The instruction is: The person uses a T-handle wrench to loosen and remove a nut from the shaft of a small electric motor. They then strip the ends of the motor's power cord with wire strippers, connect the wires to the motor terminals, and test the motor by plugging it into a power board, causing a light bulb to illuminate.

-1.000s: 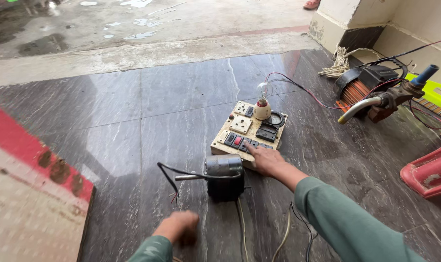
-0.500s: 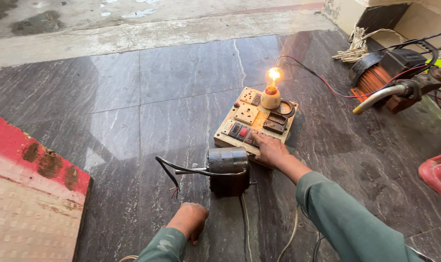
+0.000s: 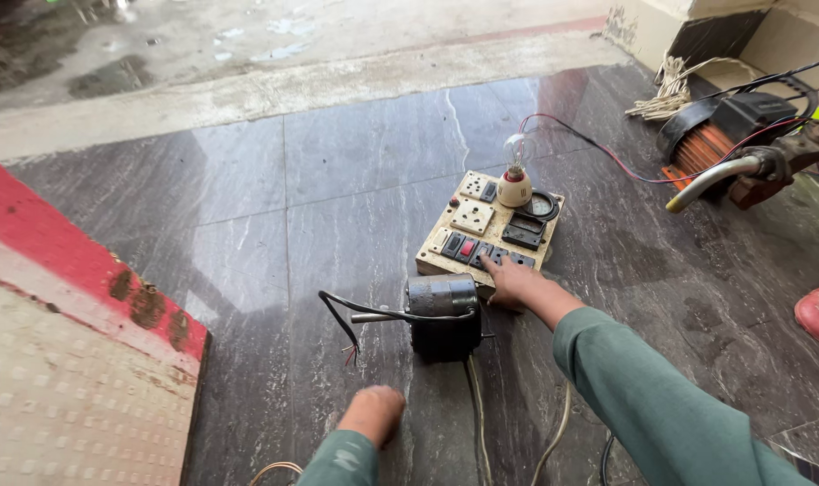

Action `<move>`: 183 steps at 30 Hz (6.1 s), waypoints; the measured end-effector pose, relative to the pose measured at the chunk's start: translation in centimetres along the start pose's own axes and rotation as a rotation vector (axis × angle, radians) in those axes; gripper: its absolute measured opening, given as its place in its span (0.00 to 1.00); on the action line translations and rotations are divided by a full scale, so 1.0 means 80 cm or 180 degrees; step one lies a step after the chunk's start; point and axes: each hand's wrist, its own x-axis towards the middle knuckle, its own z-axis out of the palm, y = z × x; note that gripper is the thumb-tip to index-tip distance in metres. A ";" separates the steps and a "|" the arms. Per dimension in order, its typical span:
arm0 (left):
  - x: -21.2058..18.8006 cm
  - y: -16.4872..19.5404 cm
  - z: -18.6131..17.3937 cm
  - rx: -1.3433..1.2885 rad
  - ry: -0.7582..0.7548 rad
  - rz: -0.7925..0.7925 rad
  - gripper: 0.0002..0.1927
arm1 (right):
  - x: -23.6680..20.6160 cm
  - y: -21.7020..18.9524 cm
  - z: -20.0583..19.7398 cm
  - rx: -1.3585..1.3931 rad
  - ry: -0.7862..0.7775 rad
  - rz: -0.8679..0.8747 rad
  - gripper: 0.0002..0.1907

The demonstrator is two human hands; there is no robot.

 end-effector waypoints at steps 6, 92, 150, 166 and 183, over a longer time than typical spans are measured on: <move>-0.005 0.036 0.006 -0.0128 -0.0799 -0.0426 0.22 | -0.027 -0.008 -0.016 0.0164 -0.0113 0.0114 0.56; -0.168 -0.012 -0.057 -0.2244 -0.0436 -0.0157 0.23 | -0.156 -0.029 -0.074 0.0452 0.0785 -0.0266 0.47; -0.290 0.089 -0.175 -0.1587 0.3758 0.3365 0.05 | -0.259 -0.137 -0.015 0.1437 0.1266 -0.1216 0.13; -0.192 0.102 -0.203 -0.4622 0.1423 0.1591 0.15 | -0.228 0.008 -0.104 0.5315 0.1560 0.0214 0.36; -0.340 0.116 -0.330 -0.6138 0.2348 0.3087 0.17 | -0.334 -0.070 -0.143 0.1965 0.1304 -0.0701 0.46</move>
